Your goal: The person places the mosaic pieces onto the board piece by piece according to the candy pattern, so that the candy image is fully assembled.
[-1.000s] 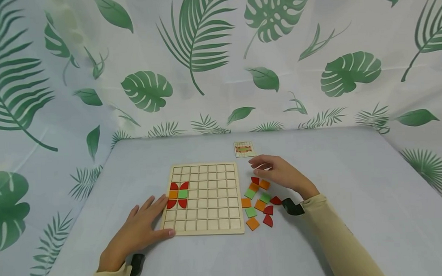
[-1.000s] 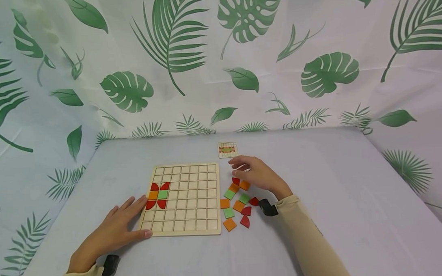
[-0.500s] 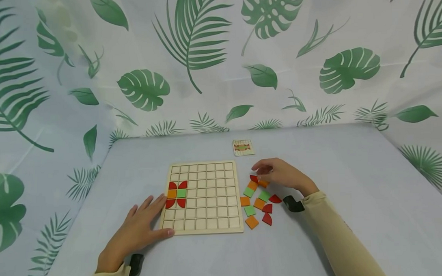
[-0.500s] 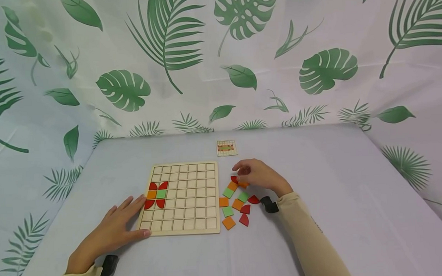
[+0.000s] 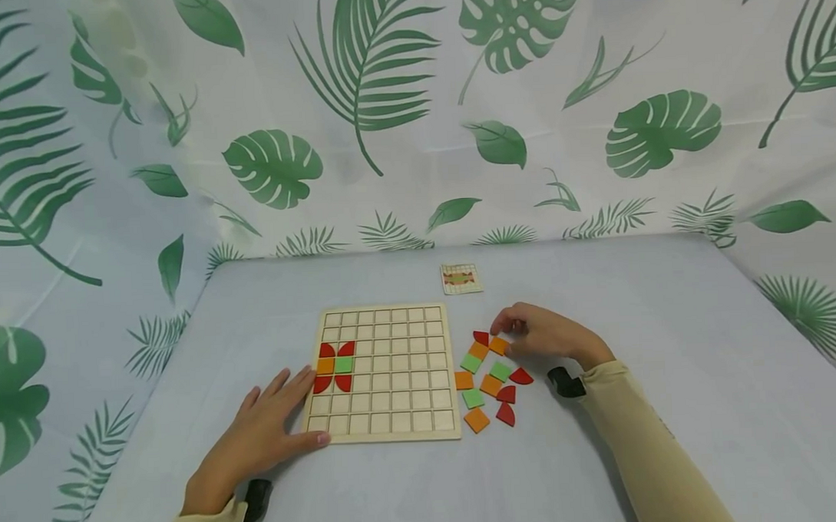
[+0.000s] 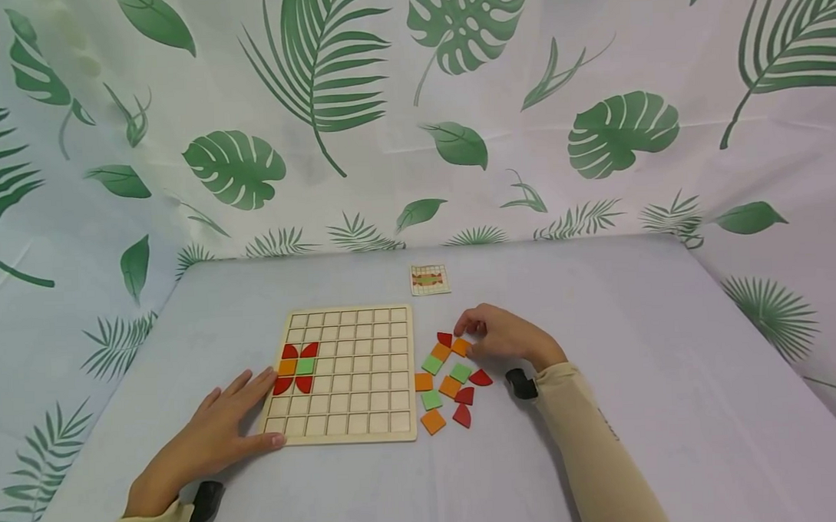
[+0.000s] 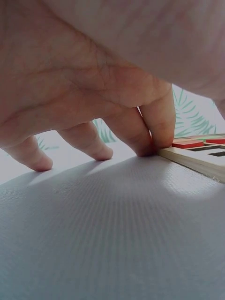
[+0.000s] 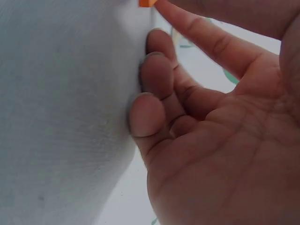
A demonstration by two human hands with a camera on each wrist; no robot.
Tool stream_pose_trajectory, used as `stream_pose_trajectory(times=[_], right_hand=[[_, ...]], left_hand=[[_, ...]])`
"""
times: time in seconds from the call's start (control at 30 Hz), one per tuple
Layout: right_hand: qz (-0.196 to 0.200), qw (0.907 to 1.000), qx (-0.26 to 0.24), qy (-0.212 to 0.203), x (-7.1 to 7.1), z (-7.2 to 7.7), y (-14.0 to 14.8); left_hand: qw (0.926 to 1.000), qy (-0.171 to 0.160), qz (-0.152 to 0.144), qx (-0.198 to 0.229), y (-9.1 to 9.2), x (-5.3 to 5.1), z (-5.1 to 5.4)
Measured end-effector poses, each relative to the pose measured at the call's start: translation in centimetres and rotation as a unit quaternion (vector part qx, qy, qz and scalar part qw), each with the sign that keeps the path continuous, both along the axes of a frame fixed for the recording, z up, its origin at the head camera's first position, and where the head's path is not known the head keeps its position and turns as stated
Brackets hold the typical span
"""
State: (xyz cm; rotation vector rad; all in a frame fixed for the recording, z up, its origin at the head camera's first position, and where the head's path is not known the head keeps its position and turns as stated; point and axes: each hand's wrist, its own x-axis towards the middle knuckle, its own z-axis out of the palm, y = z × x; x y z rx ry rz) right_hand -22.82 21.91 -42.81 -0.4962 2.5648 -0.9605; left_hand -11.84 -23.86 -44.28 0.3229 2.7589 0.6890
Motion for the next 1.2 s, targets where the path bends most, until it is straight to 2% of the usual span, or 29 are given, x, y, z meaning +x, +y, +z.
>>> stream_pose_trajectory(times=[0.47, 0.7, 1.2], right_hand=[[0.015, 0.9998, 0.005, -0.009, -0.14, -0.08, -0.33], [0.025, 0.9996, -0.013, -0.008, -0.18, -0.01, -0.26], [-0.022, 0.9957, -0.085, -0.028, -0.79, 0.35, 0.22]], left_hand=[[1.0000, -0.002, 0.004, 0.001, -0.06, 0.23, 0.19], [1.0000, 0.001, 0.005, 0.001, -0.11, 0.31, 0.12], [0.9999, -0.002, -0.003, 0.012, -0.11, 0.08, 0.24]])
